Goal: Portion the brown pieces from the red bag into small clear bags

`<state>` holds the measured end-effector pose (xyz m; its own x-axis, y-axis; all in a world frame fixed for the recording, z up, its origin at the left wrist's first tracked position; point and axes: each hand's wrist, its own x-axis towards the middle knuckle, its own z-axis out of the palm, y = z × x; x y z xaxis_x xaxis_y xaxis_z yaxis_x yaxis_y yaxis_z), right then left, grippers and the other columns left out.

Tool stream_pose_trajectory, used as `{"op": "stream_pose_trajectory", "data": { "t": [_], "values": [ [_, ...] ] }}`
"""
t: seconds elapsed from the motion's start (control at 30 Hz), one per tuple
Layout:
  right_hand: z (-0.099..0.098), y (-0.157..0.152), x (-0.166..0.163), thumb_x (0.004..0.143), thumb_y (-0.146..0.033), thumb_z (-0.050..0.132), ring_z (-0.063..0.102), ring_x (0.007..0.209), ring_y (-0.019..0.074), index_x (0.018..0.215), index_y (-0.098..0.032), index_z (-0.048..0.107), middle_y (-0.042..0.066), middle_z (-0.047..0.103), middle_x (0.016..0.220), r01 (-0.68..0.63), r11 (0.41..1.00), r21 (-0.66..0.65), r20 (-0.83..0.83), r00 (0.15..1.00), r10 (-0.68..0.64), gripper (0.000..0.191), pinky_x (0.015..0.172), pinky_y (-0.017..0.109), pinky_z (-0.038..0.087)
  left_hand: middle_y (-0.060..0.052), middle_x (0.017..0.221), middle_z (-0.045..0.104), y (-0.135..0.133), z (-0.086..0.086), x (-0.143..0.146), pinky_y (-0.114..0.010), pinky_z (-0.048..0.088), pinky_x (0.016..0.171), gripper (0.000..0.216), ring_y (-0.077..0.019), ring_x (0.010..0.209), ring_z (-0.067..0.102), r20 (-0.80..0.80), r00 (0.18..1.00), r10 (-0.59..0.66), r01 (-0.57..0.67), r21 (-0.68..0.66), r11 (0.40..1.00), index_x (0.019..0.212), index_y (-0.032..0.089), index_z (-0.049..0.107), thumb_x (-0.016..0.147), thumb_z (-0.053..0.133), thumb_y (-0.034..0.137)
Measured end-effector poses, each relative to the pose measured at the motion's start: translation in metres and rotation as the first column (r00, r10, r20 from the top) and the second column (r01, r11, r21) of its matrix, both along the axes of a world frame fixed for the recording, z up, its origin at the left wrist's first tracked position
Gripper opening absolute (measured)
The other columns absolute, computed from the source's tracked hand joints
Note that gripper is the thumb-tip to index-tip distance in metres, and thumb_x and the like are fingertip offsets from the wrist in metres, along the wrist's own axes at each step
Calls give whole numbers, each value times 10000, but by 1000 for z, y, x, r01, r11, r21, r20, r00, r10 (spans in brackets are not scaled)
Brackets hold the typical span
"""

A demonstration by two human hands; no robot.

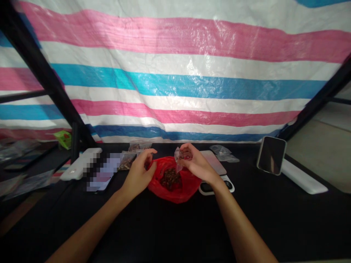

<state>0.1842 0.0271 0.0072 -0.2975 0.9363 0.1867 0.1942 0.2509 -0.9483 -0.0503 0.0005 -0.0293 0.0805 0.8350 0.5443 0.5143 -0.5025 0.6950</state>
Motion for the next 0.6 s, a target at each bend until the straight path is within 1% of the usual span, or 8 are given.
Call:
{"op": "stream_pose_trajectory", "data": {
  "t": [0.07,0.13,0.23,0.33,0.4,0.5,0.53,0.6],
  "values": [
    [1,-2,-4,784,-319,776,629,773,150,948,-256,490,-27,629,906,-33,999,-2,-41,999,33,336,697,287,542,31,821,494,0,0,4,-276,452,713,357,-137,745,535,91,996,-8,8,6,1000,1148,232,593,848,542,44],
    [-1,-3,-9,799,-353,785,602,752,138,926,-259,462,-29,605,907,-50,998,41,-66,996,53,359,685,278,537,22,863,507,0,-1,6,-264,457,694,364,-132,752,532,171,985,3,-5,15,1000,1118,234,602,813,580,36],
    [-8,-3,-17,826,-384,787,635,912,174,1005,-260,514,10,617,1022,3,986,166,-93,996,13,349,783,312,567,-14,966,545,-1,2,5,-275,488,721,333,-158,856,568,208,977,46,-65,85,994,1069,234,613,800,604,38],
    [-15,-3,-18,874,-345,757,649,1056,207,1169,-269,583,43,649,1129,17,968,249,-55,998,-4,351,904,356,568,-54,1055,546,-4,8,1,-347,519,857,299,-207,1010,578,110,988,103,-126,223,967,1046,230,618,822,573,37],
    [-18,-6,-16,908,-323,724,673,1015,205,1265,-284,582,43,670,1120,-29,972,232,-27,999,36,387,895,362,580,-70,1094,542,-9,12,-1,-405,503,943,330,-237,1067,566,-1,991,136,-130,298,946,1079,236,620,818,574,40],
    [-20,-11,-13,932,-325,696,698,937,205,1403,-309,512,38,686,1080,-61,978,198,-20,998,66,507,844,367,605,-89,1150,577,-15,15,1,-445,482,971,349,-272,1100,561,-198,975,97,-25,338,941,1151,251,615,839,603,95],
    [-21,-13,-14,933,-323,695,700,960,212,1416,-310,505,42,691,1093,-56,976,211,-6,998,58,519,869,379,604,-97,1170,592,-16,14,2,-453,476,974,339,-283,1113,563,-256,964,77,13,335,942,1184,250,608,864,615,137],
    [-23,-16,-17,935,-309,690,687,1047,227,1355,-293,553,54,692,1143,-34,963,268,28,999,28,442,956,405,578,-117,1233,613,-17,12,6,-481,456,1006,391,-311,1169,557,-335,940,67,43,310,950,1293,238,568,912,649,267]
  ]
}}
